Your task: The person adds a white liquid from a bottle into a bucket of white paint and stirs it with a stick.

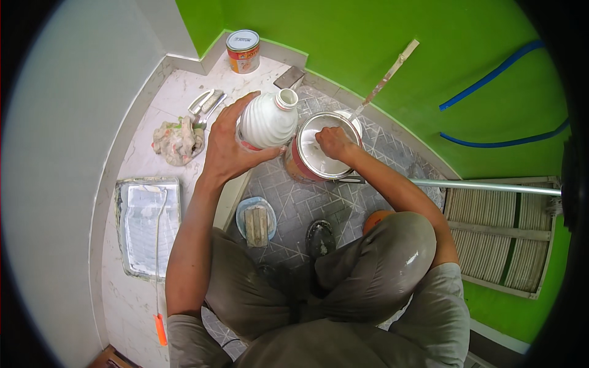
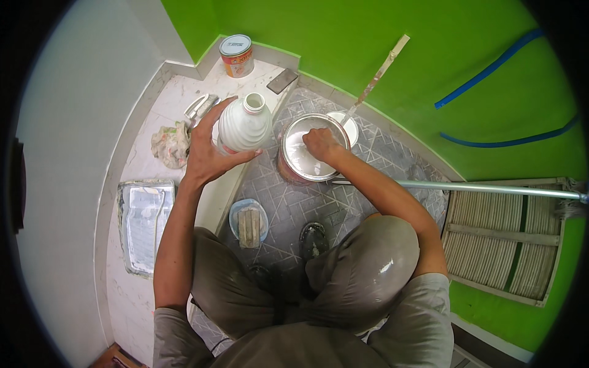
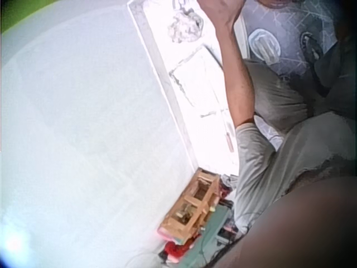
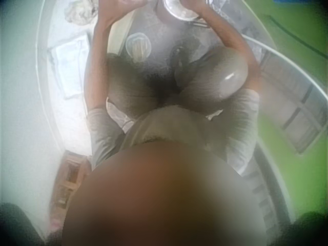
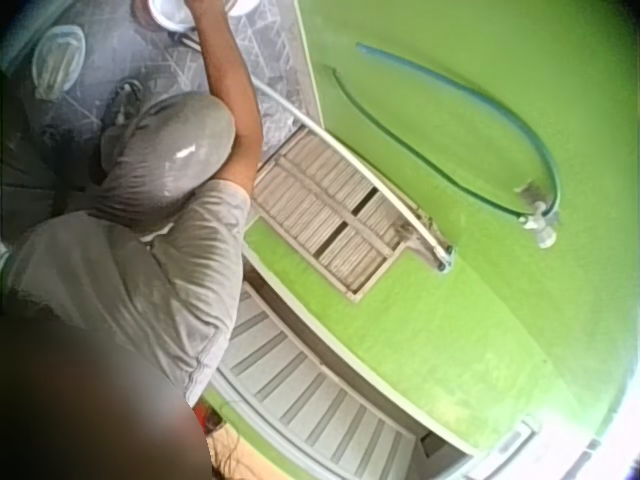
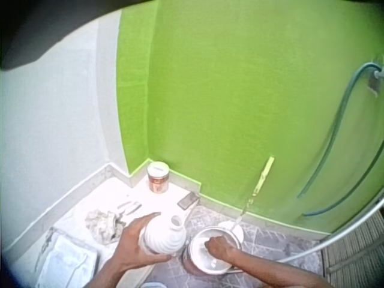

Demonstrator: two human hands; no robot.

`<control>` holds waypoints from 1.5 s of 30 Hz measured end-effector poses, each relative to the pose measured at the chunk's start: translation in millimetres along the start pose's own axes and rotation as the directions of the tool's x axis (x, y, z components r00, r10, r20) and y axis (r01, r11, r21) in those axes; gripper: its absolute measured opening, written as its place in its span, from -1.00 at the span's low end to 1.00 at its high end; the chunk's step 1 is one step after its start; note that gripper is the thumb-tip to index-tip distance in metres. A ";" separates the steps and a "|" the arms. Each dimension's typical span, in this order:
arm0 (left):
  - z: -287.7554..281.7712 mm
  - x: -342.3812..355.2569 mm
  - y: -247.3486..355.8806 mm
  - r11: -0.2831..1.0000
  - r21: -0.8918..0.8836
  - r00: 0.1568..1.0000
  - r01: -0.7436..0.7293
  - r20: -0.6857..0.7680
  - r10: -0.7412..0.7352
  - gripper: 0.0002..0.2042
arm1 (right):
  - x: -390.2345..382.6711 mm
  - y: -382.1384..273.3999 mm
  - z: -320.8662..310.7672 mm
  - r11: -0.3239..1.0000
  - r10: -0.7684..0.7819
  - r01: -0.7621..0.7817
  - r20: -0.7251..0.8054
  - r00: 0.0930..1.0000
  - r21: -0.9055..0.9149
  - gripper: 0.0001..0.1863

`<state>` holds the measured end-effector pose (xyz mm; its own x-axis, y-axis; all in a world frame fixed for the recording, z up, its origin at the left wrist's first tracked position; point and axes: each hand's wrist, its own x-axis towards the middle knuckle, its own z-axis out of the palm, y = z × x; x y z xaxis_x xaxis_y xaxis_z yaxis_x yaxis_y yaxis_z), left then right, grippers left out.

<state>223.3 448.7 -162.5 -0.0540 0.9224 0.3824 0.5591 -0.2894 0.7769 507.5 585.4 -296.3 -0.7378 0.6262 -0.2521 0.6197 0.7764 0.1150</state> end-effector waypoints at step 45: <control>2.3 2.7 2.3 0.999 0.045 0.999 0.003 0.045 -0.005 -0.03 | -19.7 16.0 -63.0 0.906 0.111 -0.145 0.106 0.988 0.398 -0.78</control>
<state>226.3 451.1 -160.8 -0.0193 0.9346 0.3553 0.5960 -0.2746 0.7546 515.1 590.0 -228.9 -0.6317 0.6976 -0.3380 0.7747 0.5842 -0.2420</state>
